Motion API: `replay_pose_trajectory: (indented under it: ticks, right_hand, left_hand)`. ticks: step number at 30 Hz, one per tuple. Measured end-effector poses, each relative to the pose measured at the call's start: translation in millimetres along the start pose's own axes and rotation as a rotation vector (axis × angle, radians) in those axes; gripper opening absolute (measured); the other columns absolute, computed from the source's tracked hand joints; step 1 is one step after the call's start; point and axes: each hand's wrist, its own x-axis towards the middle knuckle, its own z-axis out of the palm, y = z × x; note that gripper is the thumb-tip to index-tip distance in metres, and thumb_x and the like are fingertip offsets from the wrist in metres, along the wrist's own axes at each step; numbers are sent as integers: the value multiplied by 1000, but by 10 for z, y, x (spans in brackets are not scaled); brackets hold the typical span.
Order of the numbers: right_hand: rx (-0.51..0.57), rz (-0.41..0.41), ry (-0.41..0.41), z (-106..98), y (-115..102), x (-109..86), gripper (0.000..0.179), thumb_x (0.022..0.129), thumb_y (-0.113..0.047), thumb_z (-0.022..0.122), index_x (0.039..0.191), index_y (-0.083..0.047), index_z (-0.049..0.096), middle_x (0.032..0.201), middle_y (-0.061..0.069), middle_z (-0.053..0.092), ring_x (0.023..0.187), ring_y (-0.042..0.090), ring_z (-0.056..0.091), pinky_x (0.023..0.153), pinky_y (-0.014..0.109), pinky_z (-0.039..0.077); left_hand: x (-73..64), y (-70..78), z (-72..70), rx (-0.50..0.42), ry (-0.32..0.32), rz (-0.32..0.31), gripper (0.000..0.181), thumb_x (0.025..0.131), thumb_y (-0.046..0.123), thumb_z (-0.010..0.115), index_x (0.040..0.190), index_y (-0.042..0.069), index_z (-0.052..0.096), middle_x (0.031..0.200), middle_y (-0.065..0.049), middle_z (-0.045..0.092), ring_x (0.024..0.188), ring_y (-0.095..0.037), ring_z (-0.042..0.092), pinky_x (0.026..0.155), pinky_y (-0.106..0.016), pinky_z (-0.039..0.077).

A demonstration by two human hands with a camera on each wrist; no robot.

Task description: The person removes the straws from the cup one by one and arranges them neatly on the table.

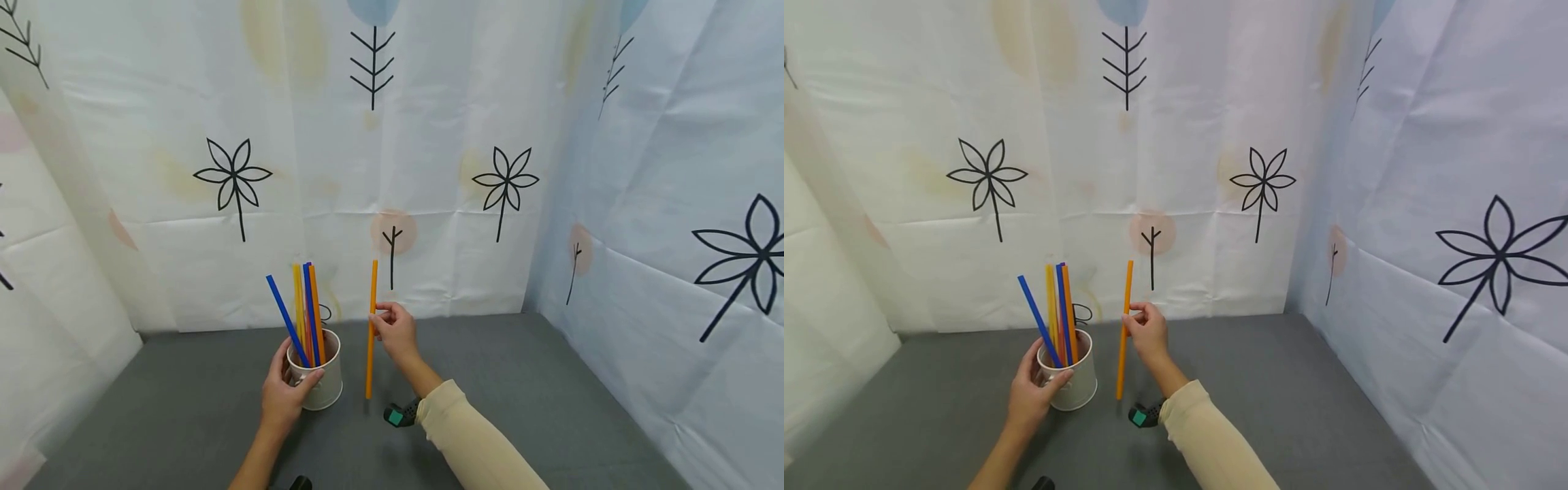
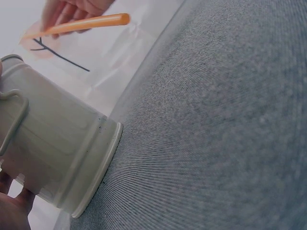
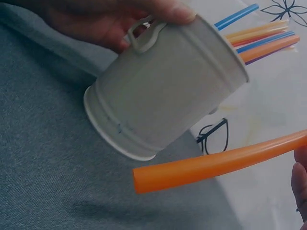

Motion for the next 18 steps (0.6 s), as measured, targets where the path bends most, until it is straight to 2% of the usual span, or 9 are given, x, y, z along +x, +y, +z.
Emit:
replay_pose_trajectory:
  ticks: [2,5,8,12,18]
  right_hand:
    - [-25,16,9,20,139,12,22,88,-1,70,108,6,65,77,16,68,54,19,60,59,46,57]
    - [-68,44,11,39,241,-16,21,88,-3,70,107,4,66,74,11,68,53,19,60,56,46,57]
    - [-106,82,2,57,339,-49,20,88,-5,70,107,1,67,72,7,67,55,24,61,55,43,57]
    - [-148,109,-15,70,449,-99,18,89,-5,69,106,0,67,70,4,65,57,26,62,51,33,55]
    - [-210,142,-28,71,570,-170,21,90,-8,69,111,-3,66,70,2,65,56,15,60,49,28,53]
  left_hand:
    - [3,-2,0,11,3,-4,83,81,15,81,150,10,34,145,-19,44,131,-31,44,107,-30,35]
    - [5,-9,1,17,7,0,83,81,16,81,150,10,35,144,-19,44,131,-31,44,108,-39,35]
    - [8,-13,0,20,10,4,83,81,14,81,150,10,35,144,-20,45,130,-32,44,107,-28,36]
    - [-2,62,-5,5,9,8,83,81,8,80,149,5,34,142,-23,45,129,-35,45,96,-7,33]
    - [-57,333,-17,-6,-3,14,80,80,2,78,146,-5,34,140,-30,44,127,-41,45,92,-4,33]
